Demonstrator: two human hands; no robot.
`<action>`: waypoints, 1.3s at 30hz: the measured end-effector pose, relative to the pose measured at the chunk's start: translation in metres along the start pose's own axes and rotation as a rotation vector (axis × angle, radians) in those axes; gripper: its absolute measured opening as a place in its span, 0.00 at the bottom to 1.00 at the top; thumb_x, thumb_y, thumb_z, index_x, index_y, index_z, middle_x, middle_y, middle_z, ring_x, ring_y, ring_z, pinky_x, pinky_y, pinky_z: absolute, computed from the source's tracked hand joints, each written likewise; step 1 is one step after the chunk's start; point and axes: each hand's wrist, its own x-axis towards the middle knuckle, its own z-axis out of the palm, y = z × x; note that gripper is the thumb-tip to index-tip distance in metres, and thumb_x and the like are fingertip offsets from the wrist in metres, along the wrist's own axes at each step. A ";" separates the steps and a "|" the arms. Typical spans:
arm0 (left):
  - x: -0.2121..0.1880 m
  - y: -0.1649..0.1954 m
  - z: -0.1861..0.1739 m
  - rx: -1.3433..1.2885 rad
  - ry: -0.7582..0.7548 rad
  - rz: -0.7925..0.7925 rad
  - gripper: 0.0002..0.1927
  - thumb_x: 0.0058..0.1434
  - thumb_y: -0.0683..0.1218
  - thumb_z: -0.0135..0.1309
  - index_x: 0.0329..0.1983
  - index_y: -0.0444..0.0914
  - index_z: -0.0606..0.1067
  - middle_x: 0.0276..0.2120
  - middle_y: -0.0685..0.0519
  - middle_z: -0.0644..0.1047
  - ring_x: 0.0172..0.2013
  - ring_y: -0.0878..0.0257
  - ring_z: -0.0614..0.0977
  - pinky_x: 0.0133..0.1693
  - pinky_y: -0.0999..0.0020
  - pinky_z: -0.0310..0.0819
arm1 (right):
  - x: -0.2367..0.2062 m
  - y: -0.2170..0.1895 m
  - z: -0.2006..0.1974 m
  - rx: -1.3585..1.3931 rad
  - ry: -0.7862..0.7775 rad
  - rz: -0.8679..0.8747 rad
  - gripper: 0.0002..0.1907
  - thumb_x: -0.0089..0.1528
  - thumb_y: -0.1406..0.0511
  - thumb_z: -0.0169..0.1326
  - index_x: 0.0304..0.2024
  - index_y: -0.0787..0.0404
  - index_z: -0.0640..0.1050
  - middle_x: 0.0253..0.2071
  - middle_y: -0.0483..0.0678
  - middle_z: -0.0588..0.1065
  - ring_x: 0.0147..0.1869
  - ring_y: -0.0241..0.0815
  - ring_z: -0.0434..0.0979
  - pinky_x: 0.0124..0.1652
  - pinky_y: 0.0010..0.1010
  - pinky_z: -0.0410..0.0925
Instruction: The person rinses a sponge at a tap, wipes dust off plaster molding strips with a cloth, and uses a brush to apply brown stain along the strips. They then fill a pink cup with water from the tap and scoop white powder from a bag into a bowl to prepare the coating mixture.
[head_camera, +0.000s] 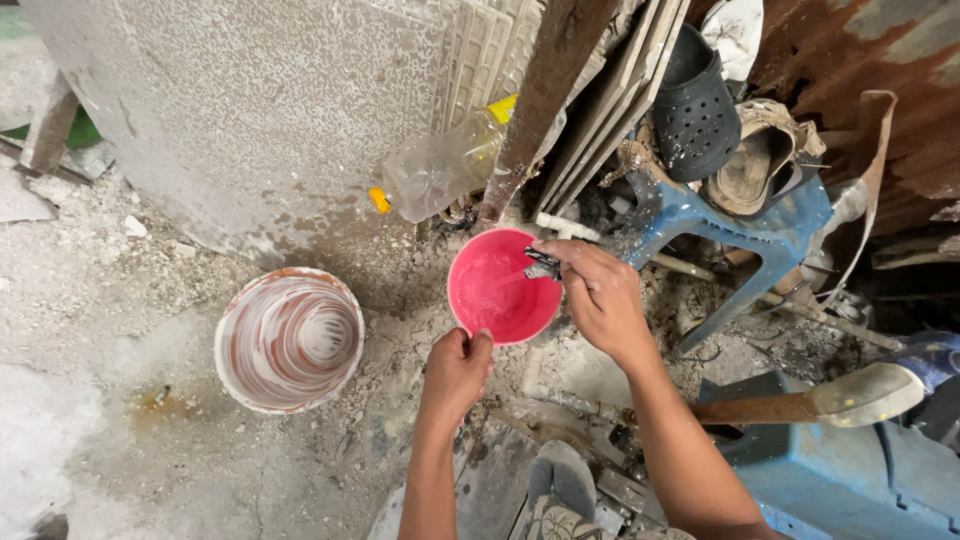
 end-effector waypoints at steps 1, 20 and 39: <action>0.000 -0.001 0.000 -0.010 0.000 0.016 0.18 0.67 0.51 0.52 0.29 0.32 0.71 0.19 0.52 0.74 0.15 0.69 0.69 0.17 0.70 0.62 | 0.000 0.000 0.000 -0.010 -0.001 0.009 0.19 0.63 0.74 0.43 0.52 0.60 0.80 0.46 0.54 0.81 0.42 0.51 0.82 0.44 0.39 0.73; 0.002 -0.005 0.001 0.105 0.039 0.116 0.19 0.67 0.52 0.52 0.27 0.32 0.73 0.18 0.52 0.75 0.17 0.66 0.72 0.22 0.66 0.66 | 0.001 0.000 -0.003 0.012 -0.028 0.064 0.20 0.62 0.73 0.42 0.52 0.61 0.81 0.38 0.54 0.79 0.34 0.47 0.78 0.40 0.37 0.72; 0.003 -0.007 0.000 0.218 0.069 0.169 0.21 0.67 0.53 0.49 0.28 0.31 0.75 0.19 0.49 0.77 0.20 0.61 0.77 0.28 0.62 0.71 | 0.001 -0.001 -0.004 0.010 -0.012 0.045 0.20 0.63 0.73 0.43 0.52 0.61 0.81 0.34 0.53 0.76 0.33 0.46 0.76 0.38 0.36 0.71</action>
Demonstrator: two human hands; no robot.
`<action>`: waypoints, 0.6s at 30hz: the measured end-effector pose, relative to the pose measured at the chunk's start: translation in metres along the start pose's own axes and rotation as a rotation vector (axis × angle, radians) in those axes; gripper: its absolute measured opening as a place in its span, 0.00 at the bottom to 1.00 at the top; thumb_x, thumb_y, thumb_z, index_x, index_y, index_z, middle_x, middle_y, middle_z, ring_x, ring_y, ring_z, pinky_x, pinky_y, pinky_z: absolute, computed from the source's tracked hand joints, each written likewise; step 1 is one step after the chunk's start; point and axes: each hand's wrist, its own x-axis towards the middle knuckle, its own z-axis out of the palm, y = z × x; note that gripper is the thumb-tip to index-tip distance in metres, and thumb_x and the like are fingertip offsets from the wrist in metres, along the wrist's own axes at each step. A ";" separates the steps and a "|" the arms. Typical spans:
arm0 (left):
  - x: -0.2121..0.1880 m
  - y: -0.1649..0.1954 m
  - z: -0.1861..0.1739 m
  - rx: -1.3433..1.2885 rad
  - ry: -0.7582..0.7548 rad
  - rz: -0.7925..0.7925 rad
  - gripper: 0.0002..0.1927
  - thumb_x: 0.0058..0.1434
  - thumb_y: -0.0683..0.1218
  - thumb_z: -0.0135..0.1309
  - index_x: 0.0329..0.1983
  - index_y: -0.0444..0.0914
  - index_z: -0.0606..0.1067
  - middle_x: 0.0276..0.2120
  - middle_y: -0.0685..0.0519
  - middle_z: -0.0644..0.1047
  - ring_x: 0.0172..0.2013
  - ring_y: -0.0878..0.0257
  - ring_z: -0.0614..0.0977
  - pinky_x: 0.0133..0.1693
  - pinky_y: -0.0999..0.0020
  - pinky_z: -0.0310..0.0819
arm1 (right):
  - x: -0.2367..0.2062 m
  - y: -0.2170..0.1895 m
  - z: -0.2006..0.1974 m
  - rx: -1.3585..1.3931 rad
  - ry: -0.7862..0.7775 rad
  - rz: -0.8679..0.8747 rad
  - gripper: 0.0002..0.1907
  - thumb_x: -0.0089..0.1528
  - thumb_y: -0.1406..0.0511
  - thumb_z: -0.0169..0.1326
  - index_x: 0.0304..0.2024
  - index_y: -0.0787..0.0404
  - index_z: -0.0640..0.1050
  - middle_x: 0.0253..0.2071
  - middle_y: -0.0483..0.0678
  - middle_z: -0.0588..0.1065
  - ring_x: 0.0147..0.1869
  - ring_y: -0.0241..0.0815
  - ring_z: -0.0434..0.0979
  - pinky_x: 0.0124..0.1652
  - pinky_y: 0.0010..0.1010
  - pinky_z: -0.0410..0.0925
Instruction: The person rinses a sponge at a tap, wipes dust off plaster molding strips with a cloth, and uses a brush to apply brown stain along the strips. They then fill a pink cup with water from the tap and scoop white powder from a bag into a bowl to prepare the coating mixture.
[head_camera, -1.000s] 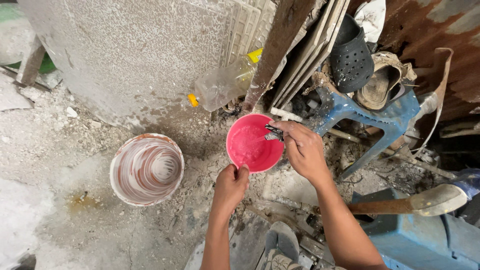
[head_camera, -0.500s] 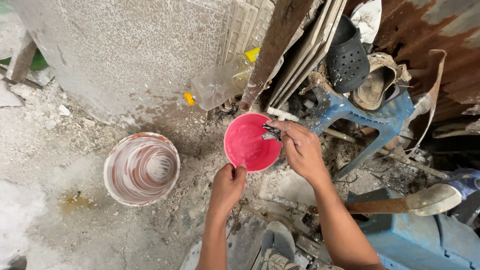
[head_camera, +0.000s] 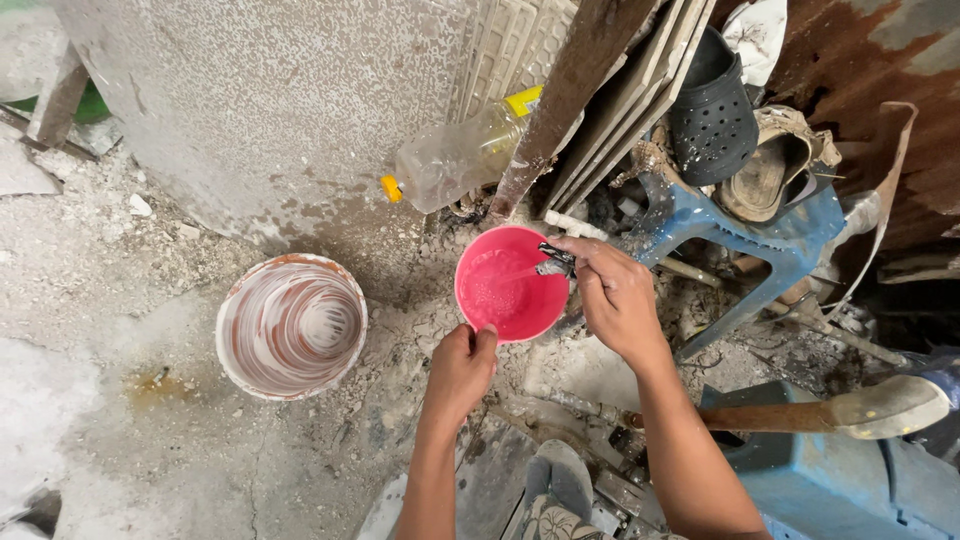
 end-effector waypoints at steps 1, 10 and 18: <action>0.000 0.000 0.000 0.004 0.002 0.003 0.21 0.67 0.53 0.49 0.28 0.31 0.75 0.19 0.49 0.77 0.20 0.61 0.77 0.27 0.62 0.71 | 0.000 0.000 0.000 -0.005 0.003 -0.007 0.20 0.63 0.73 0.43 0.52 0.61 0.81 0.34 0.53 0.76 0.33 0.46 0.76 0.39 0.36 0.71; 0.001 0.005 -0.001 0.029 -0.026 -0.068 0.22 0.69 0.55 0.46 0.29 0.32 0.74 0.19 0.49 0.76 0.20 0.60 0.76 0.27 0.59 0.70 | -0.001 -0.001 0.000 -0.022 -0.001 0.011 0.19 0.64 0.74 0.44 0.53 0.60 0.80 0.32 0.53 0.75 0.32 0.46 0.76 0.37 0.36 0.70; 0.001 0.006 -0.001 0.031 -0.014 -0.069 0.22 0.68 0.55 0.47 0.28 0.32 0.74 0.20 0.48 0.77 0.21 0.59 0.77 0.28 0.59 0.70 | 0.000 -0.002 0.000 -0.027 -0.012 0.023 0.18 0.64 0.74 0.44 0.52 0.60 0.80 0.33 0.54 0.76 0.31 0.48 0.75 0.37 0.37 0.69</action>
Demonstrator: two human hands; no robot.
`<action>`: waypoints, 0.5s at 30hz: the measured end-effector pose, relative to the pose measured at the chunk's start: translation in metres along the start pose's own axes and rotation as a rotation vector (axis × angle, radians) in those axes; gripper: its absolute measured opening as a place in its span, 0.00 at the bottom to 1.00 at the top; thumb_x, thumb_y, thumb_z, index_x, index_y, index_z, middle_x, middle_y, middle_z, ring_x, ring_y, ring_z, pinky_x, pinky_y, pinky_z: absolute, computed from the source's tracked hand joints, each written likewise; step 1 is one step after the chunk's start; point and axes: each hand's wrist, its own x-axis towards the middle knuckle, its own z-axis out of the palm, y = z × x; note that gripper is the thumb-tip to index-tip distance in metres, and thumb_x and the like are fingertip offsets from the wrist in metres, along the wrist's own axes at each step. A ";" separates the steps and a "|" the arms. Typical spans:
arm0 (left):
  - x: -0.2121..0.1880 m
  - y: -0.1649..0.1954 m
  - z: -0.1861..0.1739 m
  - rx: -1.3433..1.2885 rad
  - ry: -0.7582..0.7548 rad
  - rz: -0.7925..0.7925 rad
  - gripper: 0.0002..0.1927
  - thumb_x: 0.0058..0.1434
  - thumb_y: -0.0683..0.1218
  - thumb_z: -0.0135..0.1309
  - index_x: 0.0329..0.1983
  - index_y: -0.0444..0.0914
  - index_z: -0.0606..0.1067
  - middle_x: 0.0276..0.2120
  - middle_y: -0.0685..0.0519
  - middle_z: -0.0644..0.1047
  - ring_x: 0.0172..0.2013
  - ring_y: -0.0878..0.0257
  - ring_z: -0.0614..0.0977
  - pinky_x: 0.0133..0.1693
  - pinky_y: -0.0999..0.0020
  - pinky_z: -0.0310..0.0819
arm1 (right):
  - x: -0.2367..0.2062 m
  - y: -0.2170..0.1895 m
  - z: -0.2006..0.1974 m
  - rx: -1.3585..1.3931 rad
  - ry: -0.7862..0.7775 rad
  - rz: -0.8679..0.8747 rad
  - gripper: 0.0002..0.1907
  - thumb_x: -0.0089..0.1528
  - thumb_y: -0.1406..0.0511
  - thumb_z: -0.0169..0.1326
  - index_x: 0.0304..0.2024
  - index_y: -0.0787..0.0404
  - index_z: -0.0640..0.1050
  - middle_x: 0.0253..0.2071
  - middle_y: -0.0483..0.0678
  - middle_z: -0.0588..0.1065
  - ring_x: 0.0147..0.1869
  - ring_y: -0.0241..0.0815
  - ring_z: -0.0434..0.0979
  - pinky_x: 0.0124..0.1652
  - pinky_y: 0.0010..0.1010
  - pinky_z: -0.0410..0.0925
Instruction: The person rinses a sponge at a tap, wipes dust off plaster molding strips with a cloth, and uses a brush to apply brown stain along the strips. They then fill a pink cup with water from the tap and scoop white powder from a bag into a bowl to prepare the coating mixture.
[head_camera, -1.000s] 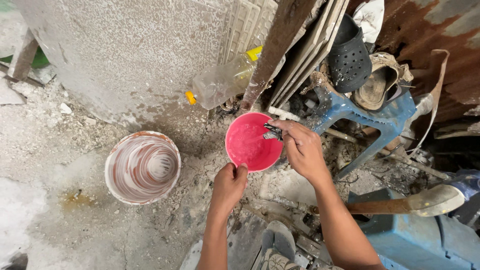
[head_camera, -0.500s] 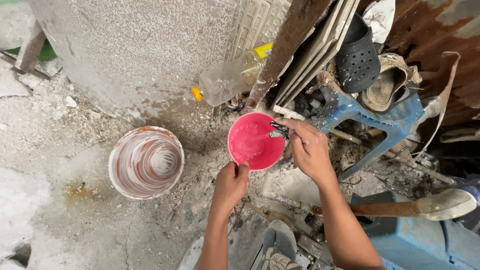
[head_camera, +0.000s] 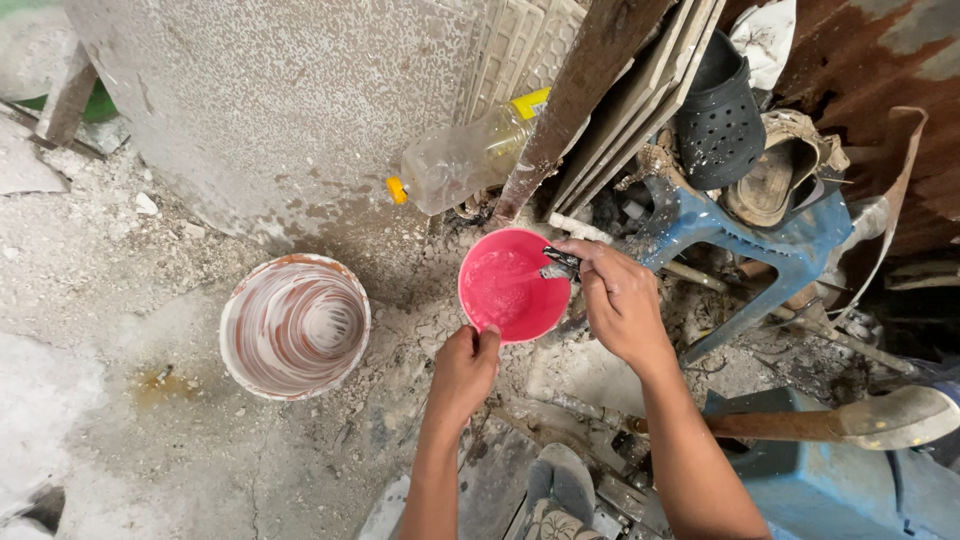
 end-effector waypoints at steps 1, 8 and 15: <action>0.000 0.000 0.000 -0.001 0.000 -0.006 0.22 0.68 0.55 0.47 0.28 0.32 0.74 0.20 0.48 0.77 0.21 0.59 0.77 0.28 0.59 0.70 | 0.000 0.000 0.000 0.002 0.000 -0.001 0.18 0.64 0.74 0.44 0.52 0.60 0.80 0.32 0.54 0.76 0.32 0.48 0.75 0.37 0.37 0.70; 0.004 -0.003 0.002 0.013 0.012 0.018 0.22 0.68 0.54 0.48 0.29 0.31 0.74 0.20 0.47 0.76 0.21 0.58 0.76 0.29 0.58 0.70 | 0.001 -0.003 -0.001 0.016 -0.002 -0.004 0.19 0.63 0.74 0.43 0.52 0.60 0.80 0.36 0.54 0.77 0.32 0.48 0.76 0.38 0.36 0.70; 0.006 -0.003 0.002 0.043 -0.005 -0.015 0.22 0.68 0.54 0.47 0.29 0.31 0.74 0.20 0.46 0.76 0.22 0.57 0.76 0.29 0.58 0.69 | 0.003 -0.005 -0.001 0.046 0.016 -0.094 0.17 0.65 0.75 0.42 0.51 0.62 0.78 0.47 0.54 0.79 0.41 0.49 0.80 0.43 0.35 0.72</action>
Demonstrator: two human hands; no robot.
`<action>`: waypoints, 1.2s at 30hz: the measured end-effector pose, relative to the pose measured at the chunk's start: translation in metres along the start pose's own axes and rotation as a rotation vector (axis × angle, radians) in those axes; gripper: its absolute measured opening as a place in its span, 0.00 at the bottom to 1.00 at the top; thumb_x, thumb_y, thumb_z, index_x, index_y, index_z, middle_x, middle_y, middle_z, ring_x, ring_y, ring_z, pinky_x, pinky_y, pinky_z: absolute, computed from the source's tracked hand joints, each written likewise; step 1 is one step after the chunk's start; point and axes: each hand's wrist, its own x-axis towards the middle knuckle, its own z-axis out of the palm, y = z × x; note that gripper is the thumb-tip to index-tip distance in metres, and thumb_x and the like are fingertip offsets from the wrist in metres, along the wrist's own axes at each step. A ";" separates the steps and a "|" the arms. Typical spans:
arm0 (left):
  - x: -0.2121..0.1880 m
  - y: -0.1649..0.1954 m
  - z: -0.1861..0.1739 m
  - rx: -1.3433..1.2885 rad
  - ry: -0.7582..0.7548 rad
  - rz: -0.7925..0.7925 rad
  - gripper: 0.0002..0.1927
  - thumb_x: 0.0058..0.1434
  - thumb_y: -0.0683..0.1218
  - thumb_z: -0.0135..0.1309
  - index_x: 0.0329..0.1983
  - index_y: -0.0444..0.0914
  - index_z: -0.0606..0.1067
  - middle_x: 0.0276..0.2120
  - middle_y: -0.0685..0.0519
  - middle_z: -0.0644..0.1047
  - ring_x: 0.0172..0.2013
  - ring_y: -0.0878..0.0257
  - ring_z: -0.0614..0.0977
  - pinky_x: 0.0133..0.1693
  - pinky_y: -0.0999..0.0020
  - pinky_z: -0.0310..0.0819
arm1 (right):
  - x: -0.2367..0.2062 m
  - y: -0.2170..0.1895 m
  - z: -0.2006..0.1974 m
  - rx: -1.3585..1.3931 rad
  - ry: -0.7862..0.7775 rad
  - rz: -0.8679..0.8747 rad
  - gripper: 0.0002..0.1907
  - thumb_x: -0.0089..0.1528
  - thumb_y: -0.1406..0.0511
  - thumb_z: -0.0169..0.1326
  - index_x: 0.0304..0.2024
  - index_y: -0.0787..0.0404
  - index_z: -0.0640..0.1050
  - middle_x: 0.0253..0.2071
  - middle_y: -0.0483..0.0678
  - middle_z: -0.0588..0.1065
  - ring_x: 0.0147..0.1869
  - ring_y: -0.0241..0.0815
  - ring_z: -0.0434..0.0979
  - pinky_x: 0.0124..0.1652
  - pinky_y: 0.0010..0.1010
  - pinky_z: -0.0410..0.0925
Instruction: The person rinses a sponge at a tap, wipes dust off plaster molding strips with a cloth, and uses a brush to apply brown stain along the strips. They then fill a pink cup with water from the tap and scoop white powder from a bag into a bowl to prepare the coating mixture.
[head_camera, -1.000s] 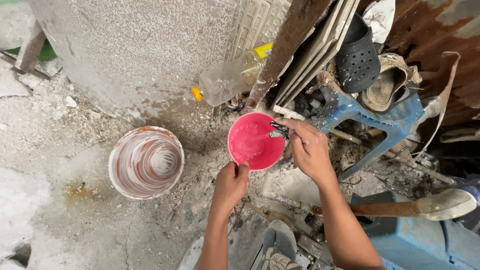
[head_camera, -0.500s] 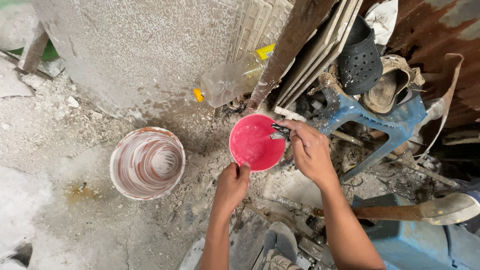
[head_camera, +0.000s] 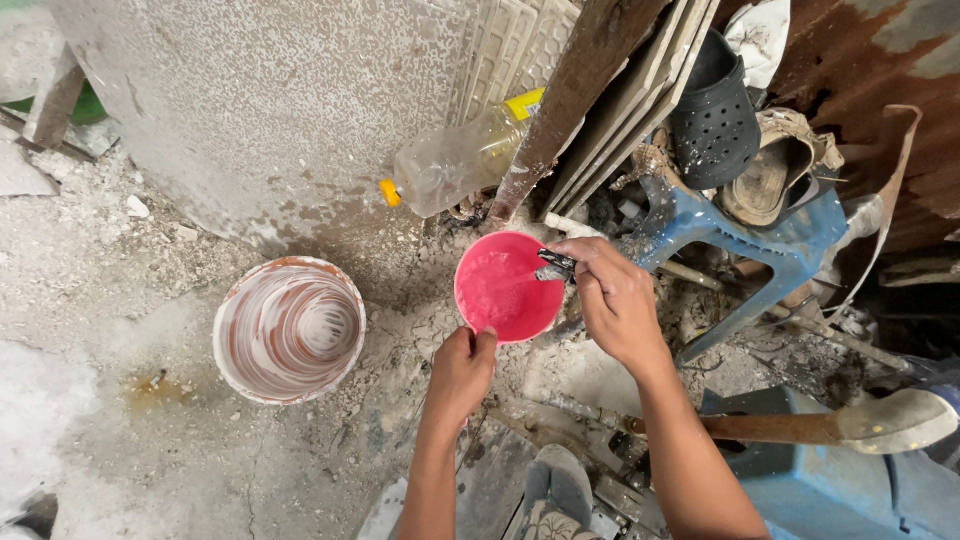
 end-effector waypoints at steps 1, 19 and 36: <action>0.000 0.000 0.000 0.006 -0.015 -0.027 0.22 0.69 0.54 0.46 0.29 0.31 0.74 0.21 0.46 0.76 0.22 0.57 0.76 0.29 0.57 0.69 | 0.000 0.000 0.000 0.002 0.000 -0.002 0.17 0.65 0.75 0.42 0.51 0.62 0.78 0.47 0.53 0.79 0.42 0.49 0.81 0.44 0.35 0.72; 0.001 -0.004 0.000 -0.009 0.025 0.046 0.22 0.67 0.54 0.47 0.30 0.30 0.73 0.20 0.44 0.74 0.22 0.56 0.75 0.30 0.56 0.69 | 0.001 -0.002 0.001 -0.002 0.000 0.080 0.19 0.63 0.75 0.41 0.49 0.61 0.80 0.48 0.50 0.79 0.33 0.40 0.75 0.39 0.31 0.70; -0.003 0.001 -0.003 -0.013 -0.006 -0.017 0.22 0.68 0.54 0.45 0.31 0.31 0.74 0.21 0.47 0.75 0.22 0.58 0.75 0.30 0.57 0.69 | -0.001 0.002 0.002 -0.008 0.012 0.070 0.20 0.64 0.76 0.42 0.51 0.58 0.80 0.41 0.48 0.73 0.34 0.40 0.73 0.38 0.31 0.69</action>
